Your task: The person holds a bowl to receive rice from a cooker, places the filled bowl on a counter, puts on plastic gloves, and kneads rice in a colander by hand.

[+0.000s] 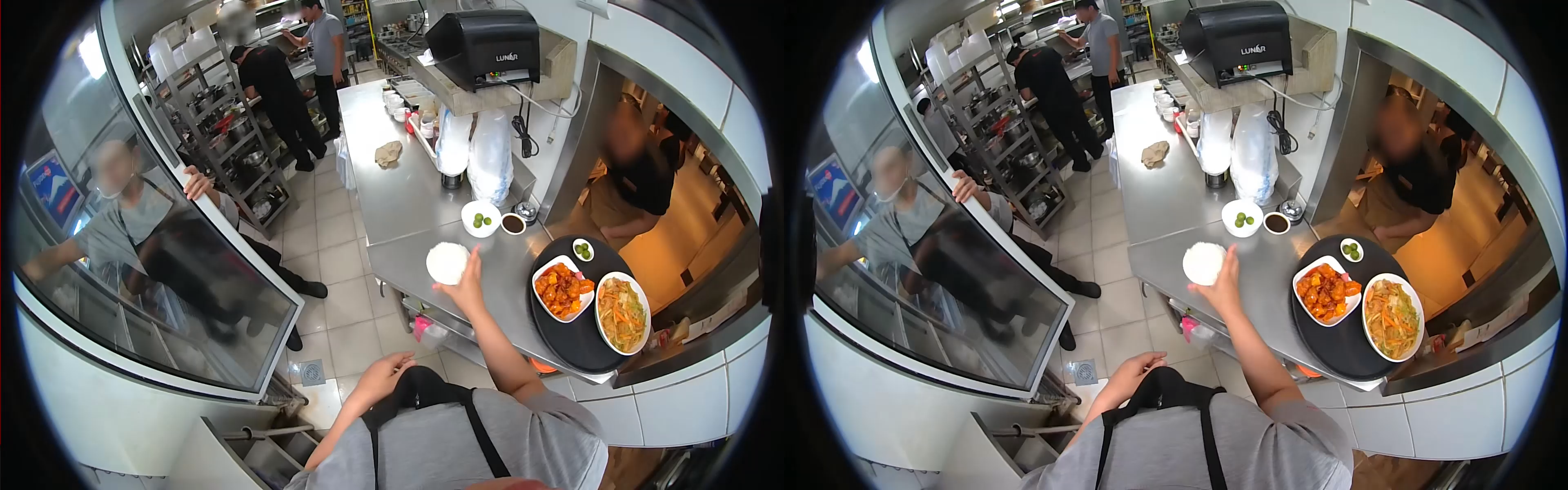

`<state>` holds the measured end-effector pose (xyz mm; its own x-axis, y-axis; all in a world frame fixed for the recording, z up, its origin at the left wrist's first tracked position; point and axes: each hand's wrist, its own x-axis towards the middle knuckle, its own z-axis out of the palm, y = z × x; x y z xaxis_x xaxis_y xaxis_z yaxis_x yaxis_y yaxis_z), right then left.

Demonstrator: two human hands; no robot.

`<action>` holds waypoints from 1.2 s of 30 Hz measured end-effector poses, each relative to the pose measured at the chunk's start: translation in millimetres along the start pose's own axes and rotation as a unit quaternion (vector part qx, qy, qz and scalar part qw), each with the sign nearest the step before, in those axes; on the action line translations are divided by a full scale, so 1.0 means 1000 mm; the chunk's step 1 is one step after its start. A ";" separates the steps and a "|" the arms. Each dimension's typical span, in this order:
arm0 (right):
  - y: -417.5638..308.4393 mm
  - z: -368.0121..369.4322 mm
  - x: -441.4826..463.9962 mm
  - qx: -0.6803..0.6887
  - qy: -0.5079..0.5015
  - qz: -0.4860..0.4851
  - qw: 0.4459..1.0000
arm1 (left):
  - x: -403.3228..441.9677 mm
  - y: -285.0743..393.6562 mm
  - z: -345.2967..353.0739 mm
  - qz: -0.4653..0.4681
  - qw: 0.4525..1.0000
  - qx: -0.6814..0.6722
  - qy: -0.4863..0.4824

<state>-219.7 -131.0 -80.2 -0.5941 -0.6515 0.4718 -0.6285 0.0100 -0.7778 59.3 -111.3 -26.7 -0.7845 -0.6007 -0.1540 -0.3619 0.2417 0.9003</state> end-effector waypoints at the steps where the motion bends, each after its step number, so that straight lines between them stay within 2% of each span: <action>1: -0.002 0.008 0.007 -0.019 0.005 -0.007 1.000 | 0.001 -0.003 0.000 0.011 1.000 0.000 -0.009; 3: -0.018 0.013 0.013 -0.103 0.035 0.012 0.994 | 0.007 -0.001 -0.005 0.028 0.998 0.021 -0.051; 5: -0.027 0.011 0.009 -0.126 0.058 -0.026 0.990 | 0.013 0.001 -0.012 0.040 0.994 0.050 -0.085; 7: -0.033 0.006 -0.013 -0.088 0.068 -0.043 0.993 | 0.018 0.000 -0.015 0.048 0.990 0.081 -0.103; 8: -0.042 -0.001 -0.030 -0.078 0.065 -0.038 0.994 | 0.020 0.000 -0.016 0.085 0.989 0.067 -0.105; 11: -0.051 -0.026 -0.098 -0.029 -0.042 -0.018 0.999 | 0.042 -0.018 -0.013 0.085 0.982 0.064 -0.155; 14: -0.035 -0.049 -0.183 -0.063 -0.061 0.034 0.996 | 0.113 -0.044 -0.022 0.152 0.988 0.007 0.001; 15: -0.038 -0.063 -0.210 -0.071 -0.057 0.099 0.991 | 0.148 -0.048 -0.031 0.097 0.993 0.063 0.004; 16: -0.042 -0.078 -0.236 -0.078 -0.049 0.164 0.982 | 0.182 -0.063 -0.027 0.122 0.990 -0.044 0.051; 18: -0.028 -0.098 -0.297 -0.092 -0.002 0.268 0.959 | 0.230 -0.039 -0.027 0.127 0.987 -0.073 0.060; 20: -0.009 -0.117 -0.373 -0.243 -0.036 0.411 0.878 | 0.272 -0.044 -0.022 0.147 0.986 -0.054 0.057; 22: -0.011 -0.132 -0.446 -0.313 -0.012 0.474 0.823 | 0.286 -0.044 -0.012 0.140 0.984 -0.077 0.075; 24: -0.025 -0.136 -0.505 -0.316 0.011 0.555 0.769 | 0.279 -0.042 0.001 0.144 0.981 -0.089 0.097; 26: -0.033 -0.133 -0.554 -0.301 -0.016 0.615 0.728 | 0.269 -0.040 0.016 0.153 0.977 -0.113 0.094; 28: -0.050 -0.125 -0.570 -0.270 -0.037 0.663 0.697 | 0.274 -0.048 0.024 0.144 0.979 -0.129 0.065; 30: -0.050 -0.123 -0.580 -0.241 -0.080 0.649 0.717 | 0.284 -0.051 0.030 0.146 0.982 -0.120 0.008; 31: -0.042 -0.121 -0.588 -0.225 -0.104 0.639 0.728 | 0.286 -0.046 0.026 0.103 0.989 -0.072 -0.073; 32: -0.019 -0.114 -0.598 -0.252 -0.119 0.640 0.716 | 0.276 -0.036 0.033 0.093 0.987 -0.105 -0.073; 35: -0.008 -0.122 -0.588 -0.255 -0.102 0.600 0.751 | 0.251 -0.015 0.048 0.051 0.987 -0.129 -0.076; 36: -0.006 -0.129 -0.584 -0.226 -0.106 0.616 0.747 | 0.255 -0.025 0.051 0.119 0.993 -0.010 -0.014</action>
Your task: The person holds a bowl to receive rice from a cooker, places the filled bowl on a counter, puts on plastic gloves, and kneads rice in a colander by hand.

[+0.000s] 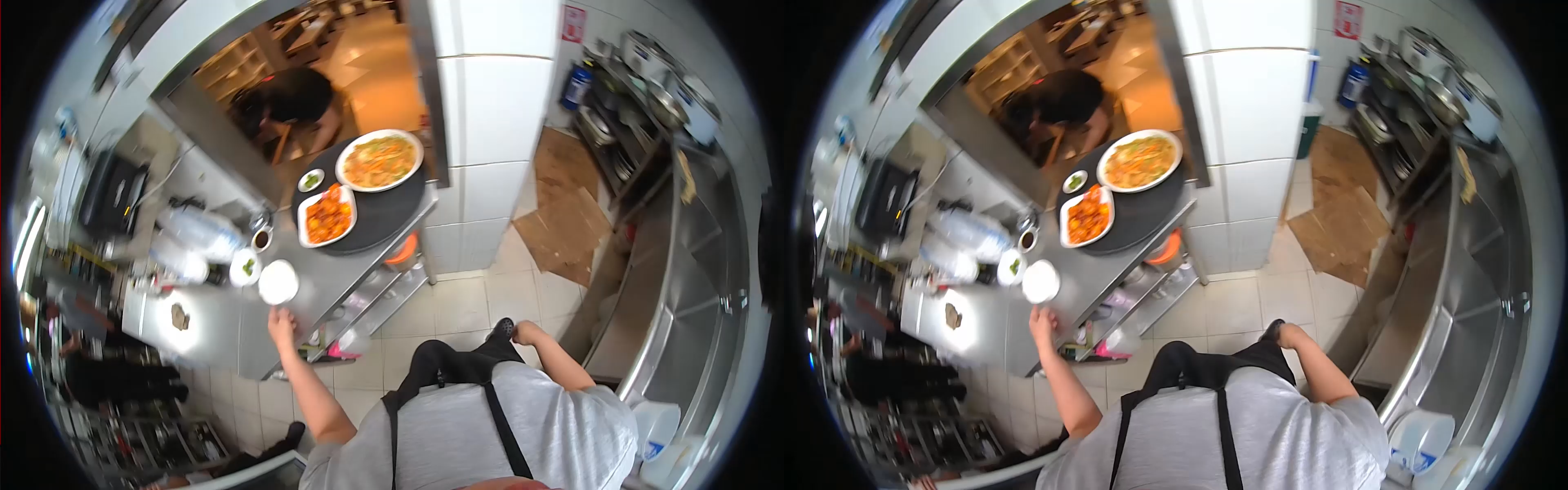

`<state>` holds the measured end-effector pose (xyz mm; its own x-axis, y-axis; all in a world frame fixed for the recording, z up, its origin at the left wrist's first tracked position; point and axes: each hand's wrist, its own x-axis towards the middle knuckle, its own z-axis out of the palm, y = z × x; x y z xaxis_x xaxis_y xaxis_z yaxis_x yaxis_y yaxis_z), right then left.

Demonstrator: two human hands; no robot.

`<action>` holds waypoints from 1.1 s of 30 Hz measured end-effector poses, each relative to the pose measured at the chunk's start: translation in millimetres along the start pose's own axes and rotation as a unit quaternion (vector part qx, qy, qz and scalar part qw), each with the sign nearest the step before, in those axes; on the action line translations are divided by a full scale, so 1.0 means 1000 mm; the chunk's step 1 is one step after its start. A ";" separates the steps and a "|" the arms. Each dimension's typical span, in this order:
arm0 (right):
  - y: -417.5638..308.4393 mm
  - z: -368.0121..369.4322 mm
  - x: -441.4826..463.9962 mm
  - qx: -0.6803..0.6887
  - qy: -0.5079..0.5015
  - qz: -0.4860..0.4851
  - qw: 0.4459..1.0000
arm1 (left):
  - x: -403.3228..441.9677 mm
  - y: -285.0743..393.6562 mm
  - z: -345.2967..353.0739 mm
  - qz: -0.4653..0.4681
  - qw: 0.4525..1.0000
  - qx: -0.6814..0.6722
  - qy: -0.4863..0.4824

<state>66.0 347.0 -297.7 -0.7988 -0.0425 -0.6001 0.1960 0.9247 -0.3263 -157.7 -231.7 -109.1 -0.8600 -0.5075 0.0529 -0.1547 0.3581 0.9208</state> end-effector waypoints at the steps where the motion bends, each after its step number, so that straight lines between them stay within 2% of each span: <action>1: -0.010 -0.020 -0.005 0.013 -0.023 0.009 1.000 | 0.002 -0.012 0.007 0.073 0.989 0.122 0.047; 2: -0.019 -0.040 -0.013 0.028 -0.044 0.019 0.998 | -0.013 -0.004 0.016 0.141 0.976 0.133 0.098; 3: -0.012 -0.040 -0.010 0.034 -0.013 -0.015 0.999 | -0.033 0.018 0.027 0.208 0.957 0.138 0.150; 5: -0.002 -0.059 -0.011 0.042 0.026 -0.043 0.998 | -0.091 0.084 0.063 0.234 0.960 0.061 0.144; 8: 0.027 -0.084 -0.012 0.063 0.063 -0.108 0.990 | -0.154 0.127 0.155 0.166 0.980 -0.079 -0.073; 9: 0.036 -0.100 -0.020 0.070 0.050 -0.128 0.988 | -0.182 0.144 0.199 0.216 0.959 -0.122 -0.135; 10: 0.045 -0.118 -0.030 0.082 0.022 -0.132 0.988 | -0.210 0.168 0.228 0.207 0.942 -0.085 -0.251; 11: 0.056 -0.130 -0.035 0.064 0.010 -0.111 0.992 | -0.236 0.178 0.268 0.198 0.911 -0.144 -0.331; 15: 0.104 -0.164 -0.050 0.004 -0.048 -0.037 0.998 | -0.323 0.256 0.366 0.306 0.783 -0.124 -0.527; 17: 0.124 -0.182 -0.065 0.105 0.037 -0.036 0.993 | -0.360 0.289 0.401 0.339 0.723 -0.141 -0.585; 18: 0.146 -0.173 -0.058 0.178 0.134 -0.084 0.971 | -0.374 0.301 0.417 0.372 0.688 -0.144 -0.607; 20: 0.157 -0.204 -0.092 0.216 0.192 -0.019 0.957 | -0.409 0.332 0.440 0.440 0.615 -0.180 -0.629; 23: 0.180 -0.230 -0.142 0.219 0.251 0.083 0.939 | -0.455 0.381 0.457 0.440 0.449 -0.248 -0.737; 26: 0.211 -0.224 -0.171 0.248 0.353 0.168 0.886 | -0.487 0.452 0.436 0.504 0.244 -0.410 -0.720; 28: 0.223 -0.225 -0.191 0.254 0.344 0.219 0.877 | -0.485 0.473 0.432 0.503 0.122 -0.515 -0.683; 29: 0.227 -0.224 -0.201 0.257 0.337 0.241 0.873 | -0.483 0.484 0.430 0.485 0.075 -0.558 -0.670; 31: 0.234 -0.220 -0.210 0.291 0.327 0.266 0.859 | -0.498 0.521 0.433 0.341 -0.171 -0.644 -0.663; 33: 0.245 -0.217 -0.210 0.325 0.307 0.277 0.850 | -0.521 0.528 0.449 0.241 -0.261 -0.679 -0.642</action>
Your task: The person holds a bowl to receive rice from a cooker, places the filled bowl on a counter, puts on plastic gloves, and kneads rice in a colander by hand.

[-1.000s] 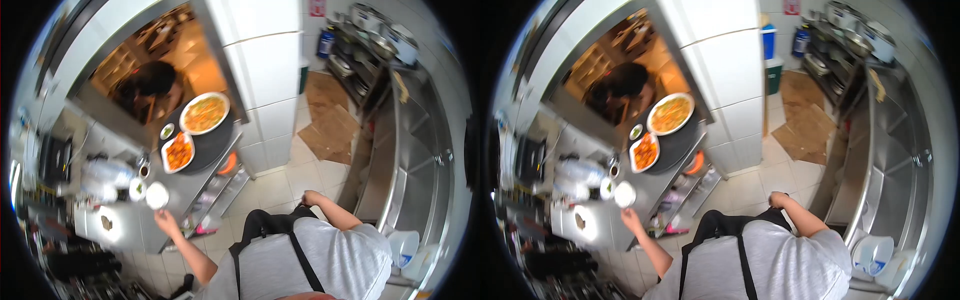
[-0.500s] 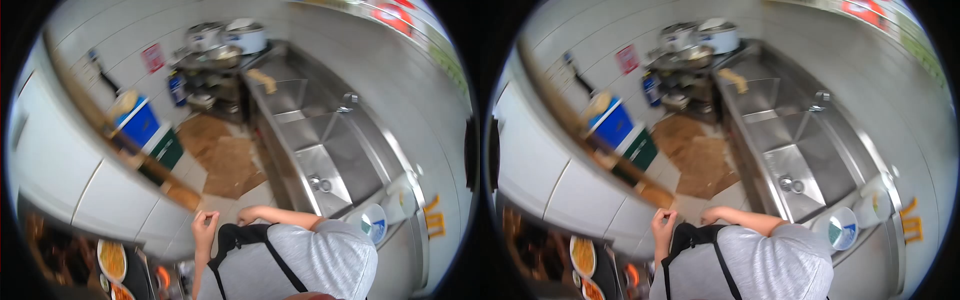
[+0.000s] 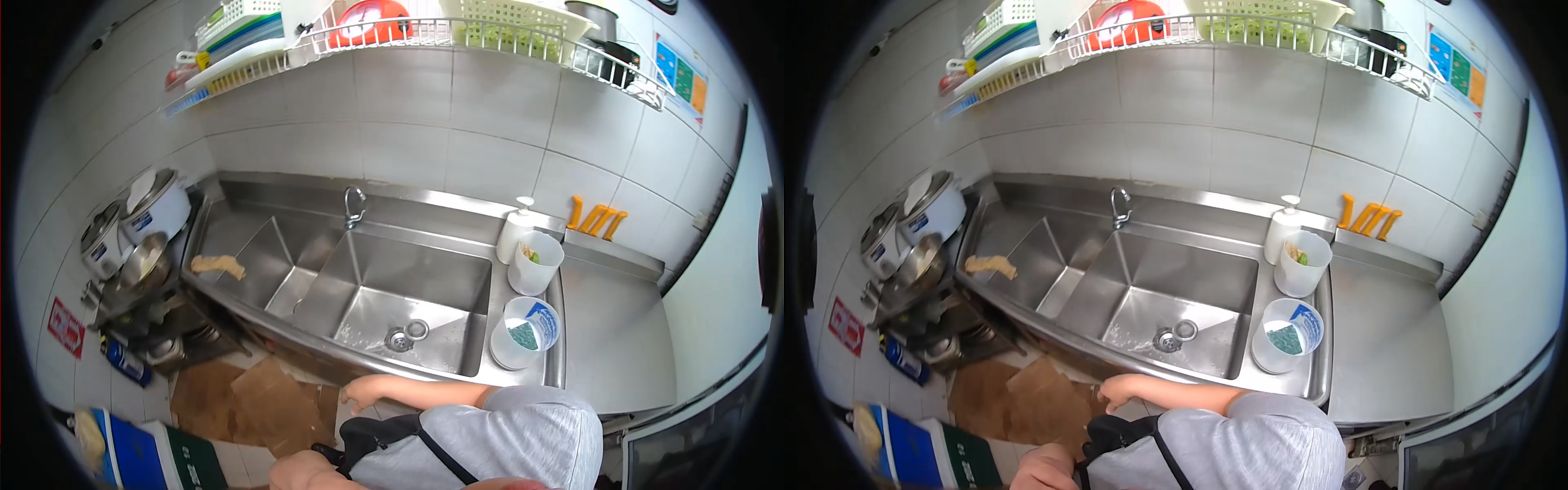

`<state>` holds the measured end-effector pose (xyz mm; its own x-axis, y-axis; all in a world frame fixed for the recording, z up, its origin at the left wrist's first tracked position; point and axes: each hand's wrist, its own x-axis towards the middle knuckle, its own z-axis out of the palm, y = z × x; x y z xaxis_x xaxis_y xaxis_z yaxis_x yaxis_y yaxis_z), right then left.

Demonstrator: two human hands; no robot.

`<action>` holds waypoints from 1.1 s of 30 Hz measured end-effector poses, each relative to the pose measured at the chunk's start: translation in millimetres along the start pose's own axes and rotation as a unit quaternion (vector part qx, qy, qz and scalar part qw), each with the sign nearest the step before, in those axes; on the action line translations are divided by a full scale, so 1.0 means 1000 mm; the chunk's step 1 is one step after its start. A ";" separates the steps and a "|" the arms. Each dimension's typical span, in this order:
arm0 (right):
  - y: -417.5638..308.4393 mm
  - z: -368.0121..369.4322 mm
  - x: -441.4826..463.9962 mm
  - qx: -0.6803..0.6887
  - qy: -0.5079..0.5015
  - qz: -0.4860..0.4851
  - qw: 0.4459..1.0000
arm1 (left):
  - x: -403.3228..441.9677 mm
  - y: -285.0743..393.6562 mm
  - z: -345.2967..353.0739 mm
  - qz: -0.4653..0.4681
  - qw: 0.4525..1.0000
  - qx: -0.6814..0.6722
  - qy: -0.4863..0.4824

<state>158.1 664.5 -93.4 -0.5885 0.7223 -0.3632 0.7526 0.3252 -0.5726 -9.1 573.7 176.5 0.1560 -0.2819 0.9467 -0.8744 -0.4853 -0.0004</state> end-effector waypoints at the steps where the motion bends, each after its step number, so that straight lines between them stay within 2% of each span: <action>1: 0.018 0.012 0.016 0.011 0.039 -0.012 0.999 | -0.003 -0.008 -0.011 0.039 0.998 -0.052 0.006; 4: 0.021 -0.001 0.048 0.016 0.025 -0.011 1.000 | -0.006 -0.021 -0.054 0.045 0.981 -0.179 -0.063; 7: -0.008 -0.039 0.083 0.011 0.026 0.004 1.000 | -0.024 -0.015 -0.111 0.016 0.975 -0.176 -0.133; 10: -0.030 -0.068 0.143 0.008 0.032 -0.020 0.999 | -0.034 0.000 -0.168 -0.013 0.981 -0.177 -0.081; 13: -0.042 -0.081 0.202 -0.003 0.055 -0.062 0.997 | -0.070 0.022 -0.217 -0.091 0.972 -0.175 -0.125; 16: -0.055 -0.091 0.243 -0.021 0.042 -0.028 0.999 | -0.085 0.042 -0.267 -0.136 0.969 -0.118 -0.167; 17: -0.057 -0.096 0.257 -0.020 0.018 -0.025 0.999 | -0.086 0.047 -0.283 -0.134 0.977 -0.107 -0.126; 18: -0.046 -0.087 0.274 -0.011 0.041 -0.053 0.998 | -0.087 0.052 -0.298 -0.129 0.984 -0.095 -0.083; 19: -0.049 -0.092 0.279 0.041 0.040 -0.040 0.998 | -0.090 0.056 -0.310 -0.116 0.989 -0.081 -0.042; 21: -0.050 -0.109 0.297 0.023 0.000 -0.048 0.999 | -0.099 0.063 -0.335 -0.132 0.990 -0.052 0.008; 24: -0.061 -0.151 0.325 0.034 -0.038 0.013 0.999 | -0.128 0.072 -0.367 -0.155 0.985 -0.080 0.014; 25: -0.058 -0.160 0.338 0.016 -0.007 -0.011 1.000 | -0.133 0.071 -0.377 -0.164 0.981 -0.101 0.010; 26: -0.054 -0.169 0.351 -0.002 0.024 -0.035 0.999 | -0.139 0.067 -0.386 -0.230 0.948 -0.209 -0.066; 27: -0.052 -0.180 0.367 -0.019 0.055 -0.061 0.996 | -0.143 0.060 -0.397 -0.292 0.893 -0.313 -0.139; 29: -0.052 -0.210 0.397 -0.004 0.082 -0.120 0.989 | -0.156 0.055 -0.415 -0.383 0.818 -0.382 -0.195; 30: -0.047 -0.223 0.409 -0.005 0.119 -0.159 0.980 | -0.168 0.057 -0.420 -0.411 0.818 -0.356 -0.188; 31: -0.059 -0.252 0.415 0.038 0.115 -0.161 0.980 | -0.180 0.054 -0.430 -0.432 0.818 -0.328 -0.189; 33: -0.072 -0.316 0.413 0.059 0.193 -0.202 0.958 | -0.201 0.057 -0.468 -0.425 0.853 -0.240 -0.183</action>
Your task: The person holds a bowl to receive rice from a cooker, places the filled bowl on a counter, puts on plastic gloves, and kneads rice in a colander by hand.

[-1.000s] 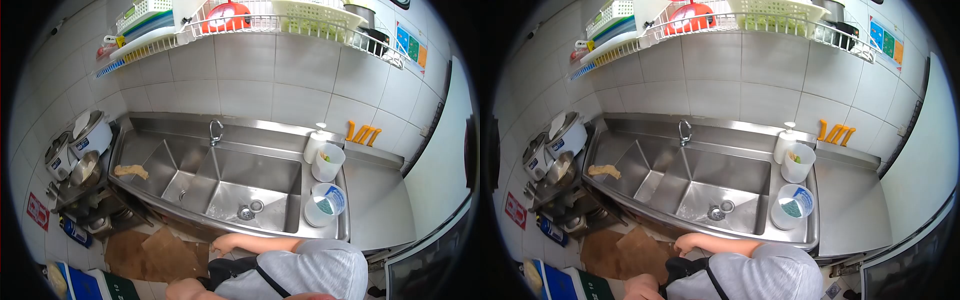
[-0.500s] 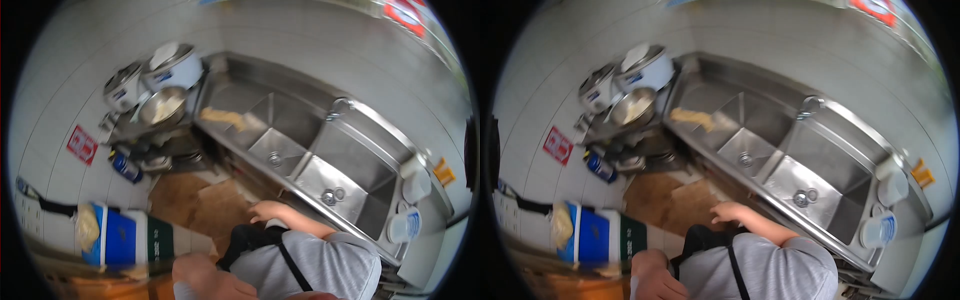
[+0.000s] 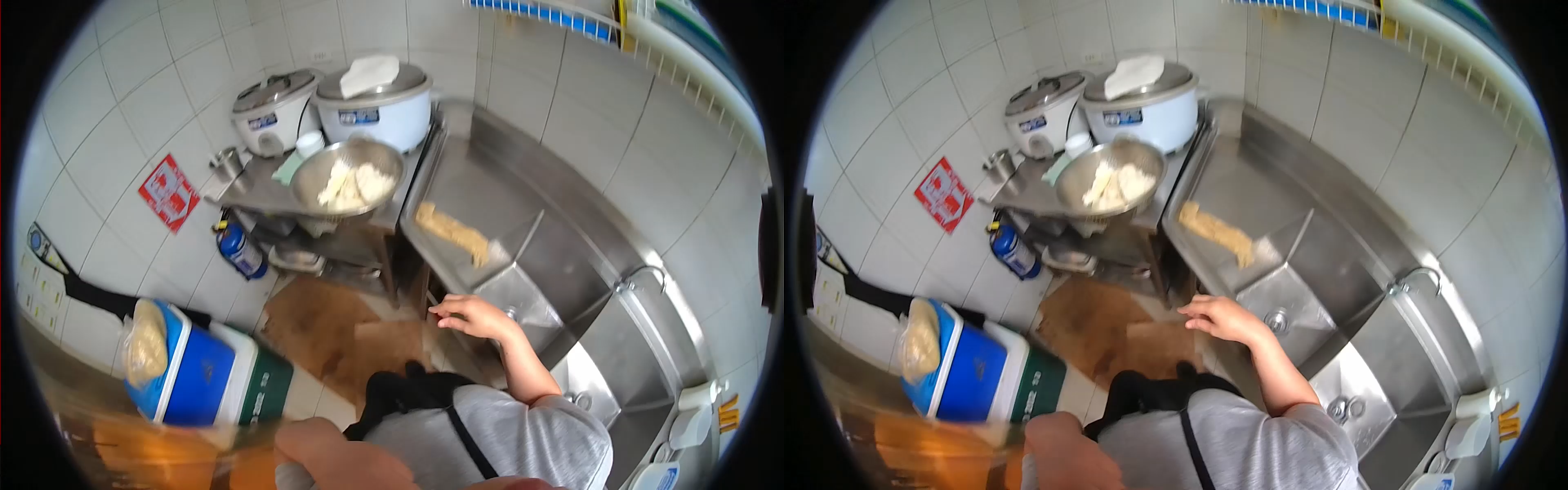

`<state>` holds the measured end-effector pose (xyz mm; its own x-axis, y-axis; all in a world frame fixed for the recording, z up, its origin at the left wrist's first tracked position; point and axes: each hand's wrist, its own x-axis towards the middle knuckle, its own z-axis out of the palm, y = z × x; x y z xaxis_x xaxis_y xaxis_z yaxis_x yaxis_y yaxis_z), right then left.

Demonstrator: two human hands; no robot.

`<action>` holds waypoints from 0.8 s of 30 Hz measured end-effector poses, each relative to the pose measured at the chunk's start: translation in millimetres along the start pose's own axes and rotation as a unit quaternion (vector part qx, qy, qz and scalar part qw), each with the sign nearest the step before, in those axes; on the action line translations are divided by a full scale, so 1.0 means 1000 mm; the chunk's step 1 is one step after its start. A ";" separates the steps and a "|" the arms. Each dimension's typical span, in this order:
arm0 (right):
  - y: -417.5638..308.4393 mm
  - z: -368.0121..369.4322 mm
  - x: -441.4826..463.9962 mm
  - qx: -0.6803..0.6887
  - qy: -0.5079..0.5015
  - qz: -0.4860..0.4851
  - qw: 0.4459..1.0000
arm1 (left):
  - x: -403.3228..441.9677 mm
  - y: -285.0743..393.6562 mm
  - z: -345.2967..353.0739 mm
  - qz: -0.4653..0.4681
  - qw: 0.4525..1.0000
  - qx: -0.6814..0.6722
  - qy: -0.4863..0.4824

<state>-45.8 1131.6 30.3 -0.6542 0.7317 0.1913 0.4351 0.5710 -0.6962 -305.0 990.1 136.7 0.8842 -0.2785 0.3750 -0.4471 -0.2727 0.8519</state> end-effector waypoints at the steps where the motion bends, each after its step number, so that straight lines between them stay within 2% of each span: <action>1: -0.005 -0.029 0.015 0.010 0.033 -0.021 0.999 | -0.014 0.003 -0.019 0.001 0.999 0.037 0.024; 3: -0.014 -0.099 0.033 -0.032 0.134 -0.086 0.987 | -0.025 0.012 -0.057 -0.071 0.990 0.103 0.066; 4: -0.027 -0.137 0.037 -0.062 0.156 -0.072 0.983 | -0.029 0.015 -0.075 -0.109 0.981 0.135 0.087; 7: -0.060 -0.240 0.062 -0.218 0.330 -0.091 0.914 | -0.049 -0.001 -0.122 -0.061 0.926 0.219 0.300; 8: -0.070 -0.276 0.075 -0.359 0.405 -0.118 0.832 | -0.065 -0.015 -0.130 -0.088 0.898 0.192 0.387; 9: -0.069 -0.324 0.085 -0.501 0.434 -0.169 0.730 | -0.086 -0.038 -0.128 -0.117 0.860 0.156 0.471; 10: -0.078 -0.356 0.101 -0.432 0.525 -0.156 0.716 | -0.104 -0.061 -0.127 -0.144 0.814 0.118 0.550; 11: -0.085 -0.399 0.112 -0.514 0.577 -0.087 0.628 | -0.114 -0.079 -0.129 -0.178 0.764 0.078 0.616; 12: -0.086 -0.443 0.123 -0.622 0.609 -0.084 0.484 | -0.123 -0.095 -0.129 -0.214 0.706 0.037 0.674; 13: -0.089 -0.482 0.129 -0.626 0.650 0.020 0.430 | -0.134 -0.109 -0.131 -0.248 0.641 -0.003 0.726; 14: -0.094 -0.511 0.134 -0.629 0.656 0.106 0.405 | -0.148 -0.122 -0.135 -0.276 0.632 0.019 0.723; 15: -0.095 -0.528 0.141 -0.623 0.641 0.183 0.409 | -0.159 -0.129 -0.145 -0.298 0.640 0.030 0.708; 17: -0.084 -0.552 0.149 -0.605 0.571 0.310 0.460 | -0.179 -0.138 -0.158 -0.347 0.651 0.046 0.674; 18: -0.076 -0.561 0.147 -0.596 0.536 0.354 0.482 | -0.187 -0.136 -0.168 -0.338 0.673 0.081 0.653; 21: -0.061 -0.570 0.140 -0.590 0.491 0.405 0.497 | -0.193 -0.125 -0.227 -0.294 0.732 0.164 0.592; 24: -0.069 -0.558 0.141 -0.609 0.528 0.387 0.448 | -0.198 -0.100 -0.274 -0.259 0.787 0.188 0.527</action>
<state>177.4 1403.1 491.2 0.3620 0.2866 0.8870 0.7149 -0.6961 -0.0669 -398.3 1324.7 76.9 0.4924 0.8250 0.2774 0.1774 -0.4072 0.8960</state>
